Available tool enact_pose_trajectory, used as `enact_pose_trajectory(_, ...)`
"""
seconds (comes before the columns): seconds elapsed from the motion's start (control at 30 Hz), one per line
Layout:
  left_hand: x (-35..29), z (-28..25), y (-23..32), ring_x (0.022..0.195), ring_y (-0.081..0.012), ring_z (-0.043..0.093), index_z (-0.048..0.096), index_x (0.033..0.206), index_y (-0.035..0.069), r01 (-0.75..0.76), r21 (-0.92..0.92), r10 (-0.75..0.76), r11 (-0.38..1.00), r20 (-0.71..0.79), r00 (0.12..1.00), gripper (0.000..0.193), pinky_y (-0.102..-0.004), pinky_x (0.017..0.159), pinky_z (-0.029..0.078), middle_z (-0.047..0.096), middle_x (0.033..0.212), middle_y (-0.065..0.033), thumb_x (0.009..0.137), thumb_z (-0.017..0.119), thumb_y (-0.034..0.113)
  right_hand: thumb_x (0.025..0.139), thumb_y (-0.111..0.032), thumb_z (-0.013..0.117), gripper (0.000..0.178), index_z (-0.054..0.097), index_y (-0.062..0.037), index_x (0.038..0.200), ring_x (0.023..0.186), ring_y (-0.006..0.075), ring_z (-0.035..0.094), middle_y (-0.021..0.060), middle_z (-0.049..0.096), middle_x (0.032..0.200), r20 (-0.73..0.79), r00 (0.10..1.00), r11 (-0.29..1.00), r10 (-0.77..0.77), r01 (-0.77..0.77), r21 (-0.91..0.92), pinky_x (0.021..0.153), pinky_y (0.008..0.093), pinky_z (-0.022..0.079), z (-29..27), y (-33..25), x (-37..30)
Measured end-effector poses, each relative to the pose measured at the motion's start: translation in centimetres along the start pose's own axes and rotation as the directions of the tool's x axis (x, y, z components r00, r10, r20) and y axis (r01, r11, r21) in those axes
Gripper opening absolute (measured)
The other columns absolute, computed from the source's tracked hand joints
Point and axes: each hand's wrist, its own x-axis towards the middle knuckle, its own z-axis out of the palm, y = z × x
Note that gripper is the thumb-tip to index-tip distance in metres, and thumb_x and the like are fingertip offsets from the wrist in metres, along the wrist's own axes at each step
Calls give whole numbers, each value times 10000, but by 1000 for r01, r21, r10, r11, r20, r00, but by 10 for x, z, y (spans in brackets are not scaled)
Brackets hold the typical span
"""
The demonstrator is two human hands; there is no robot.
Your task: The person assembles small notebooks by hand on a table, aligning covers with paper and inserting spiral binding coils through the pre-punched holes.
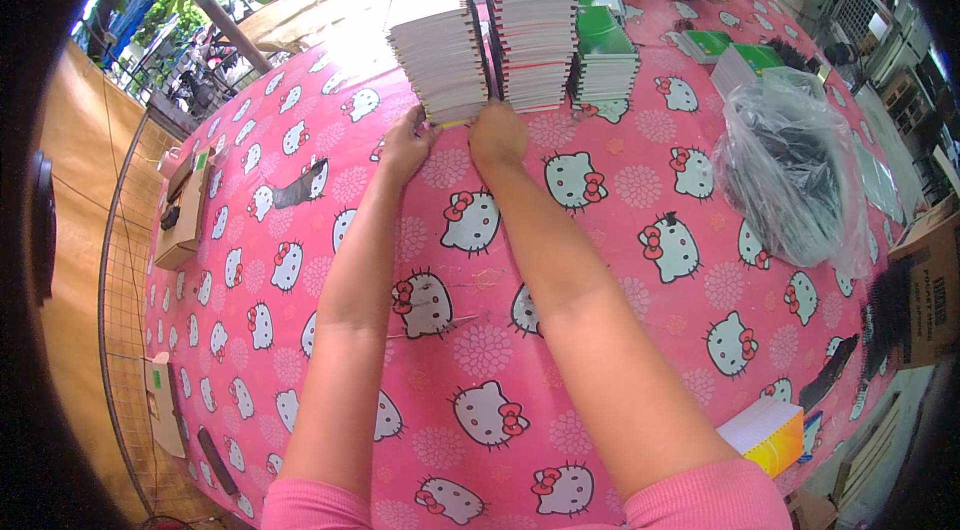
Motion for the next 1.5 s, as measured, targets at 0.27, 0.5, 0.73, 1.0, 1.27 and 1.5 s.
enact_pose_trajectory(0.27, -4, -10, 23, 1181, -335, 481, 459, 1313, 80, 77, 179, -111, 981, 192, 975, 621, -467, 1036, 263, 609, 1160, -179, 783, 652, 340, 778, -174, 655, 228, 640, -5, 931, 885, 354, 654, 194, 660, 930, -18, 997, 993, 76, -74, 89, 754, 453, 527, -7, 7, -5)
enact_pose_trajectory(0.5, -10, -4, 37, 1220, -355, 443, 371, 1376, 64, 23, 281, -83, 959, 202, 976, 735, -511, 1070, 218, 566, 1215, -195, 798, 634, 435, 743, -163, 665, 269, 626, 47, 906, 900, 425, 614, 242, 643, 931, -191, 980, 948, 59, 5, 318, 813, 455, 496, -9, 24, -4)
enact_pose_trajectory(0.73, -78, 6, 49, 1263, -367, 406, 319, 1410, 54, 84, 124, -80, 989, -39, 996, 683, -508, 1069, 261, 466, 1344, -214, 863, 605, 346, 660, -420, 759, 579, 631, 35, 994, 928, 355, 628, 218, 653, 983, 512, 810, 937, -285, 349, -30, 829, 423, 490, -112, 52, -42)
enact_pose_trajectory(1.0, -307, -36, 166, 1178, -269, 511, 606, 1171, 83, 183, -504, 4, 844, 347, 938, 385, -374, 1000, 371, 596, 1208, -114, 817, 690, 209, 851, -335, 668, 376, 620, -31, 1066, 794, 211, 636, 119, 658, 889, 766, 493, 911, -411, 233, 339, 708, 344, 500, -425, 72, -287)
enact_pose_trajectory(1.27, -466, -128, 402, 826, -223, 641, 657, 967, 19, 333, -268, 186, 904, 948, 257, 223, -354, 754, 500, 663, 898, -115, 807, 680, 172, 834, -226, 630, 235, 668, -35, 966, 864, 287, 649, 146, 671, 914, 827, 537, 969, -164, -68, 236, 763, 371, 501, -480, 158, -540)
enact_pose_trajectory(1.5, -551, -108, 428, 914, -290, 646, 654, 994, -3, 162, -344, 324, 925, 936, 139, 308, -381, 793, 506, 657, 945, -152, 854, 610, 267, 789, -270, 614, 272, 669, -52, 940, 874, 323, 649, 162, 671, 900, 889, 444, 989, -111, -42, 144, 742, 411, 500, -494, 216, -598)
